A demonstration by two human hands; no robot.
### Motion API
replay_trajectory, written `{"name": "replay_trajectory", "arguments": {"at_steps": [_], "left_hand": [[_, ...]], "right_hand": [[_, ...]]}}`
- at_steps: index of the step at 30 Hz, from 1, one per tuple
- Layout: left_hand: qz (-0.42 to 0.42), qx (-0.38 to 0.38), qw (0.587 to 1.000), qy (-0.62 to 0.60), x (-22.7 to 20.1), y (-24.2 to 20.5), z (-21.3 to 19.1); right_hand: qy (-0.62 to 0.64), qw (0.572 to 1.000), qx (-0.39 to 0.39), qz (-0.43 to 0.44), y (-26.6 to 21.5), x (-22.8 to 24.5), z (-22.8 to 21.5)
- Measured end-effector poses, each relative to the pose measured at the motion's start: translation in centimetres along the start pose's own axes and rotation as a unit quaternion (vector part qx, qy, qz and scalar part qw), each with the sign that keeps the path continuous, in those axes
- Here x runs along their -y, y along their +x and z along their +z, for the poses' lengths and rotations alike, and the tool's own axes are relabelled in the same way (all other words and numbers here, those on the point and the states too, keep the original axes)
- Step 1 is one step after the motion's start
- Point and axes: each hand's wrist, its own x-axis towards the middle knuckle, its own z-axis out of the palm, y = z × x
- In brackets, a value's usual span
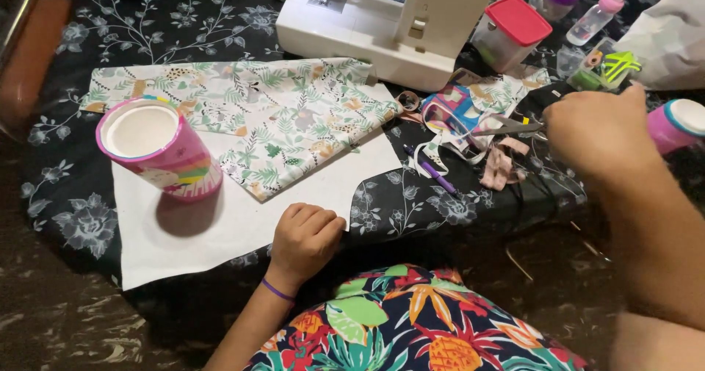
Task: The person cuts a circular piece of white fabric using scissors. They then trace a circle onto a larger piece of white fabric using a pink tumbler as a template and a purple pen. Finally, they cut out the traced circle from the white fabric.
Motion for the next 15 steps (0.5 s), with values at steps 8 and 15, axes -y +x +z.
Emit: {"name": "replay_trajectory", "arguments": {"at_steps": [8,15], "left_hand": [[-0.005,0.002,1.0,-0.014,0.1,-0.4,0.1],[0.001,-0.013,1.0,-0.011,0.1,-0.4,0.1]], "right_hand": [[-0.05,0.992,0.109,-0.03,-1.3,-0.6,-5.6],[0.612,0.727,0.143,-0.276,-4.5,8.8,7.0]]}}
